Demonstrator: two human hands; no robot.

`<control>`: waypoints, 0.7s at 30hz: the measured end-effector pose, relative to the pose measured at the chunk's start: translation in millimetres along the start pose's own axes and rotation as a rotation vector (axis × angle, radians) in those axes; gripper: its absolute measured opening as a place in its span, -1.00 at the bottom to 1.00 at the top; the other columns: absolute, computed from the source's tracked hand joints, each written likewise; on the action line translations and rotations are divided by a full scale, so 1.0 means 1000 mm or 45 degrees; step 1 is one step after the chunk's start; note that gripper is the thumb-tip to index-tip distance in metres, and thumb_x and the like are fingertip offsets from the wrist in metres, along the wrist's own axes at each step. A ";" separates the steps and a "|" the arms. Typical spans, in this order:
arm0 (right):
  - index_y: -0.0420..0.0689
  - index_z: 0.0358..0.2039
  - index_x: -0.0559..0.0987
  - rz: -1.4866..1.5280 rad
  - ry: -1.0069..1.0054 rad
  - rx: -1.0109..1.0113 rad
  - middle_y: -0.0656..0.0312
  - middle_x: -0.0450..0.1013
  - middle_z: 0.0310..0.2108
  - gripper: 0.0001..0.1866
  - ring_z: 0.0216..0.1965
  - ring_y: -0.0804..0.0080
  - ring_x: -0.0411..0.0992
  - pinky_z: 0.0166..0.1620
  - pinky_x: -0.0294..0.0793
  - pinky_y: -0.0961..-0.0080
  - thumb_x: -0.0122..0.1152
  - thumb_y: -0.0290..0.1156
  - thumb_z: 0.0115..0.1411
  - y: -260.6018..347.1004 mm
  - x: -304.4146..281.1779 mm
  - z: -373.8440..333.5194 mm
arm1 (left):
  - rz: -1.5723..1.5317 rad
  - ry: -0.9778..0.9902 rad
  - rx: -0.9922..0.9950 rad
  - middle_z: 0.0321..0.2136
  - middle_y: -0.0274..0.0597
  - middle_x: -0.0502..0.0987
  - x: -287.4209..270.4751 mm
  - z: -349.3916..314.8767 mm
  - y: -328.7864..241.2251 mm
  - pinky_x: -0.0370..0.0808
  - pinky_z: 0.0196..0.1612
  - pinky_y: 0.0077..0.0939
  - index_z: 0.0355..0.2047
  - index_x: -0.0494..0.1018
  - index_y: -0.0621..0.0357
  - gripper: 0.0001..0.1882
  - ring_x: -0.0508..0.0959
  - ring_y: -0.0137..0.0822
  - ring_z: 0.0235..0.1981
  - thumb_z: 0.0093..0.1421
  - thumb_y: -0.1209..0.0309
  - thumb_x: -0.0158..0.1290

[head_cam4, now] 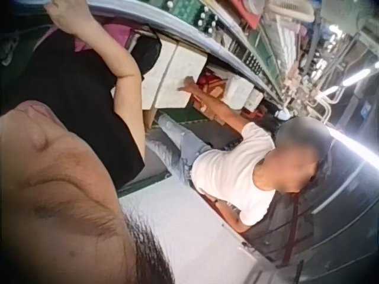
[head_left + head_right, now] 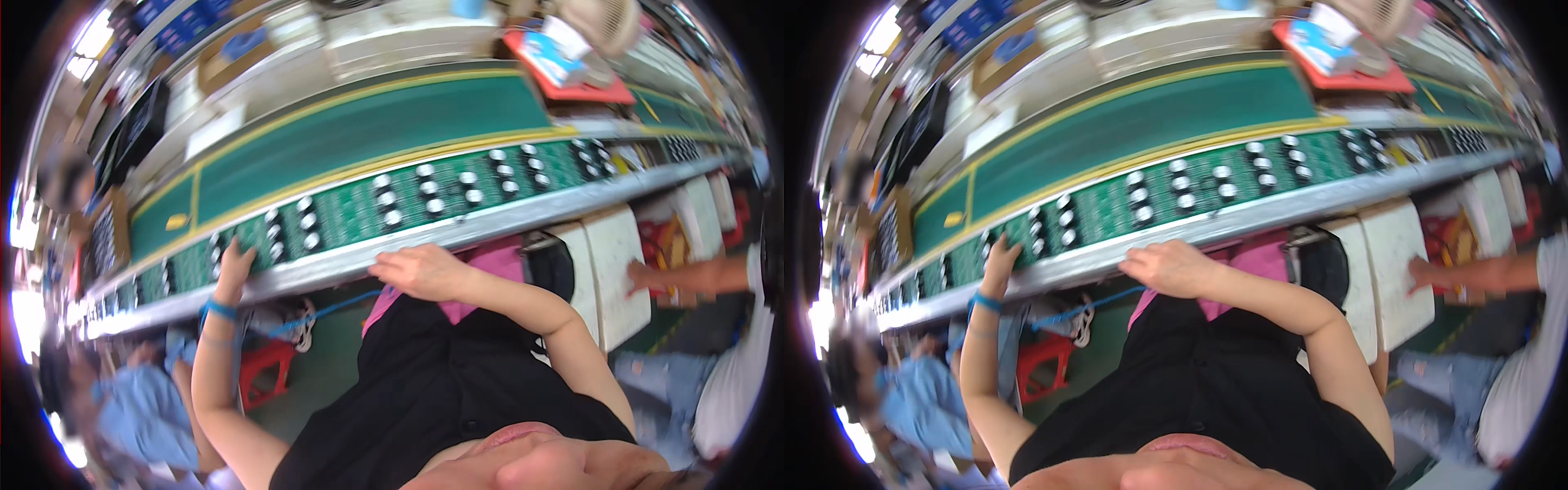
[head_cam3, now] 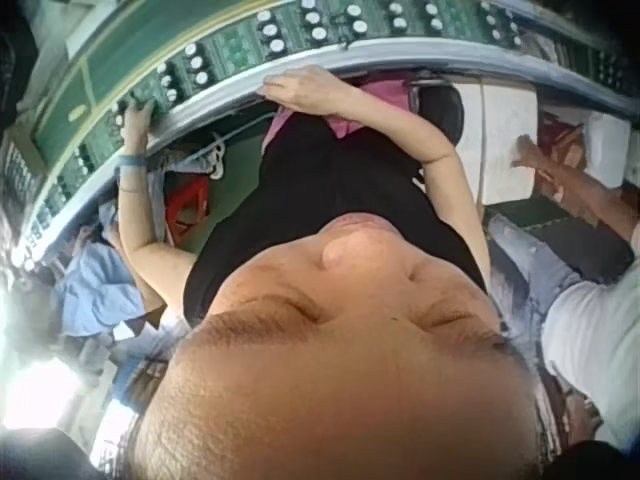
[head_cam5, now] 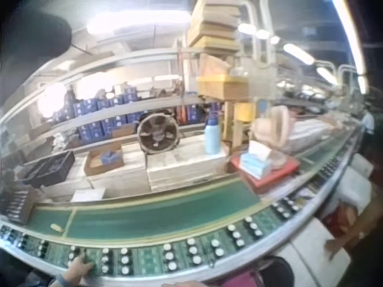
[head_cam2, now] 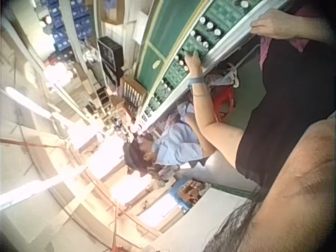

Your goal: Assembling electronic components onto PCB boards on a production line.

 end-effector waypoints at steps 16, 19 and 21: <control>-0.14 -0.20 0.56 -0.289 -0.729 1.139 0.11 0.51 -0.22 -0.78 -0.30 0.14 0.51 -0.25 0.51 0.37 0.05 -0.48 0.14 -0.171 -0.166 -0.227 | 0.437 -0.002 0.162 -0.23 0.29 0.50 0.003 0.009 -0.006 0.42 -0.12 -0.36 0.08 0.15 0.60 -0.38 0.54 0.00 -0.18 0.13 0.38 0.03; -0.10 -0.14 0.53 -0.585 -0.585 1.222 0.14 0.48 -0.14 -0.73 -0.23 0.11 0.48 -0.18 0.49 0.33 0.00 -0.49 0.13 -0.192 -0.172 -0.242 | 0.601 0.011 0.167 -0.24 0.31 0.49 0.001 0.008 -0.005 0.43 -0.14 -0.30 0.08 0.15 0.58 -0.37 0.52 0.07 -0.19 0.14 0.34 0.04; -0.09 -0.08 0.49 -0.651 -0.412 1.320 0.15 0.46 -0.10 -0.67 -0.21 0.08 0.47 -0.14 0.47 0.27 -0.04 -0.50 0.12 -0.203 -0.168 -0.246 | 0.736 0.006 0.164 -0.24 0.30 0.49 0.002 0.005 -0.016 0.43 -0.15 -0.25 0.08 0.16 0.56 -0.37 0.51 0.12 -0.19 0.14 0.31 0.04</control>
Point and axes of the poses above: each hand's wrist, its own z-axis towards the middle knuckle, its own x-axis out of the palm, y = z × x, the point moved 8 cm from there along z, towards the middle knuckle
